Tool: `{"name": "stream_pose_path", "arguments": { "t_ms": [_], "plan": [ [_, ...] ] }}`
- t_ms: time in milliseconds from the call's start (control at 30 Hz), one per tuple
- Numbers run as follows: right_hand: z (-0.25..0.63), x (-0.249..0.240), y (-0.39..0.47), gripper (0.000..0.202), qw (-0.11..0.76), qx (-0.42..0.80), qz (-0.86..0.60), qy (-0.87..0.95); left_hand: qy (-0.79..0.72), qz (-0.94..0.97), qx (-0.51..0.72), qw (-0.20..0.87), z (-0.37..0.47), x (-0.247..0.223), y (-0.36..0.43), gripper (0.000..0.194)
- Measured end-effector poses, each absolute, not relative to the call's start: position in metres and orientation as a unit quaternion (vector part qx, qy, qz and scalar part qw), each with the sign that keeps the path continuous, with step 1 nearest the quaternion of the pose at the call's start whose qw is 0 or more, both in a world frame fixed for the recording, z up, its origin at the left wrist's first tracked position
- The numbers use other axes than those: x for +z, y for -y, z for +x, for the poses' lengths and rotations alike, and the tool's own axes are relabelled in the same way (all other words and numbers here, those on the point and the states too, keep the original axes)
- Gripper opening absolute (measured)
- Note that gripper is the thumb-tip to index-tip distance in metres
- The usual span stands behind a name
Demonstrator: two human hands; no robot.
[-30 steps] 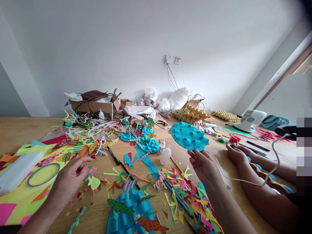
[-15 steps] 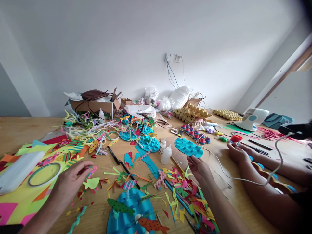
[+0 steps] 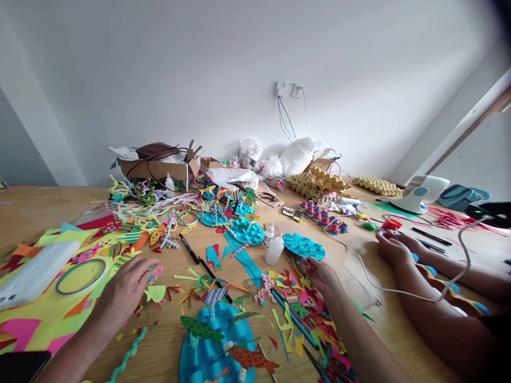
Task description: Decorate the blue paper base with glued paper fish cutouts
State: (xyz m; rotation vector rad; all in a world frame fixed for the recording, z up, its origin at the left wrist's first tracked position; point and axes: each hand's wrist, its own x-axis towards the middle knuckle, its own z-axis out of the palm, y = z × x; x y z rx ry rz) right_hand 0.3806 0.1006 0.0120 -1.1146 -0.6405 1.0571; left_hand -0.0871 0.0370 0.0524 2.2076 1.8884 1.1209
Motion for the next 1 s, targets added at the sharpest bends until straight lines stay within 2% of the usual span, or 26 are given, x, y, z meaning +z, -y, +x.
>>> {"name": "stream_pose_path", "arguments": {
  "t_ms": [233,400,500,700,833,867,1000],
  "plan": [
    [0.39,0.019,-0.086,0.019,0.609,0.521,-0.525,0.285,-0.608,0.718,0.334,0.061,-0.09,0.045,-0.041,0.031],
    [0.396,0.028,-0.069,0.016,0.535,0.55,-0.597,0.236,-0.632,0.71,0.305,0.061,-0.092,0.04,-0.044,0.032],
    [0.387,0.037,-0.053,0.016,0.484,0.54,-0.631,0.274,-0.64,0.709,0.286,0.071,-0.092,0.039,-0.044,0.031],
    [0.313,0.065,-0.061,0.016,0.33,0.45,-0.62,0.552,-0.596,0.752,0.275,0.056,-0.091,0.042,-0.042,0.033],
    [0.248,0.079,-0.097,0.02,0.169,0.279,-0.553,0.767,-0.599,0.755,0.254,0.083,-0.092,0.042,-0.038,0.031],
    [0.234,0.08,-0.107,0.023,0.123,0.233,-0.538,0.801,-0.598,0.757,0.249,0.086,-0.093,0.04,-0.036,0.03],
    [0.19,0.072,-0.145,0.037,0.06,0.195,-0.51,0.836,-0.583,0.77,0.255,0.047,-0.094,0.033,-0.027,0.031]
  ]
}}
